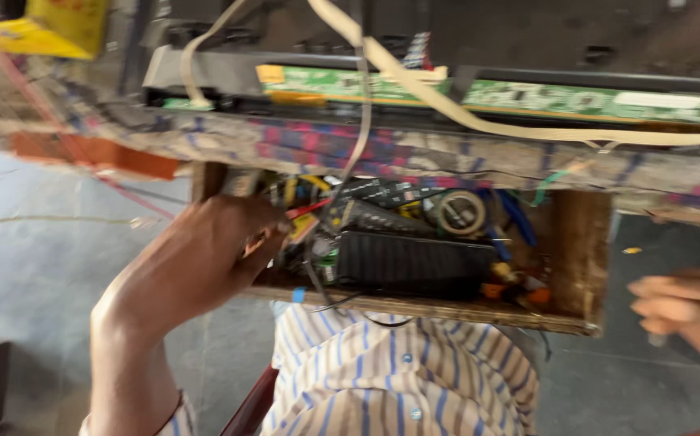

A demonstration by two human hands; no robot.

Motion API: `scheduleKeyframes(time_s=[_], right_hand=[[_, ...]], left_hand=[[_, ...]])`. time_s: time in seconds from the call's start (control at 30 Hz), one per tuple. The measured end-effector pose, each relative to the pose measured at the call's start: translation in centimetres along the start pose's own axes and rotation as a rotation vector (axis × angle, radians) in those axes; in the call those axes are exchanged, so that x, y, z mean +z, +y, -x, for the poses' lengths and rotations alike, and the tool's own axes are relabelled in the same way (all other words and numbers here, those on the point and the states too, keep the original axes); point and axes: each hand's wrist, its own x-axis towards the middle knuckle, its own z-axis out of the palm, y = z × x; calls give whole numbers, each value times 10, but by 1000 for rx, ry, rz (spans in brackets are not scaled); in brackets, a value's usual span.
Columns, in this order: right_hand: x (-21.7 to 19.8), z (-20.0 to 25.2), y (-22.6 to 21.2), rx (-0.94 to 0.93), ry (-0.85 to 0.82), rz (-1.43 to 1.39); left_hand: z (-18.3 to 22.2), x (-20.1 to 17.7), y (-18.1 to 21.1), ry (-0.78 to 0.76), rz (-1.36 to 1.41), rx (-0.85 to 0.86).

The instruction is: The person manipulates internal wiring and circuit boards on the back of a television. They search through a drawer for components, use a soldering iron to secure a connection, and apply tape to a ribbon cable.

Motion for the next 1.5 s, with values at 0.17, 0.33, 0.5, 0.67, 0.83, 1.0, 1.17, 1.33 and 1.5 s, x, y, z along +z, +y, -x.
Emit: scheduleKeyframes(time_s=[0.17,0.33,0.5,0.67,0.83,1.0,1.17,1.33,1.5], right_hand=[[25,20,25,-85,-87,167],[49,17,0,130,-131,227],[50,28,-4,24,-100,206],[59,49,10,-114,-214,159],[69,63,31,12,-486,171],[75,51,36,-29,-454,239],[92,29,9,85,-632,217],[84,9,-24,118,-548,53],[70,-18,-51,-90,-198,-312]], left_hand=[[-1,23,-2,-318,-68,-62],[-1,33,-2,-319,-115,95],[5,33,-1,-345,-71,105],[18,45,-16,-367,61,275],[24,53,-20,-390,98,323],[12,53,-10,-522,96,53],[12,55,-5,-385,242,166],[10,54,-4,-239,385,275],[6,56,-17,-76,622,112]])
